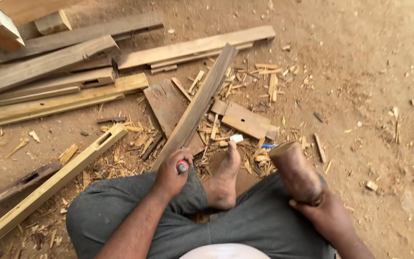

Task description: Using a chisel and a wooden mallet to carve a mortise into a wooden beam while sitting on the ground.

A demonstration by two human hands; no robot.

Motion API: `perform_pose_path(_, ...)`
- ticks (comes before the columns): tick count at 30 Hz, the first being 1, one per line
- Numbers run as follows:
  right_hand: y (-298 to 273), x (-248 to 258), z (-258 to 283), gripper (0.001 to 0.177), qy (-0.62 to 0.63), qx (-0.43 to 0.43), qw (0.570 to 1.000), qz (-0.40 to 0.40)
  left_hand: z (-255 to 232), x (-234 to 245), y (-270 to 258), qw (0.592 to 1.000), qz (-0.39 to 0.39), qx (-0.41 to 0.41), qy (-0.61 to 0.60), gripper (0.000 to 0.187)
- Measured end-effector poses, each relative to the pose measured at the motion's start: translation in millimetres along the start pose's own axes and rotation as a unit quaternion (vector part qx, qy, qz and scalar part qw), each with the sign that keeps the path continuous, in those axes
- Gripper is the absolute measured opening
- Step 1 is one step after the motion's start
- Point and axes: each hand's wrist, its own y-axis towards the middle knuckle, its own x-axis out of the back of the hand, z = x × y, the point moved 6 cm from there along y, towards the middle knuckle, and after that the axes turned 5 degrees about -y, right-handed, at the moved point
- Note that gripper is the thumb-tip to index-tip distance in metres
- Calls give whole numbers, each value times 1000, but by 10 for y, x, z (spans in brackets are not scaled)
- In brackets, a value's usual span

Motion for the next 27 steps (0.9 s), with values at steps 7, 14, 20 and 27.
perform_pose_path(7,-170,-481,1356,72,-118,114,986,37,-53,-28,155,990,63,113,59,19)
perform_pose_path(14,-41,-742,1635,66,-184,157,964,112,458,79,289,985,9,168,-28,26)
perform_pose_path(20,19,-194,429,73,-159,27,980,112,615,485,508,969,-170,174,-45,39)
perform_pose_path(27,194,-185,-1269,49,0,-186,980,64,506,322,743,956,-92,134,-244,41)
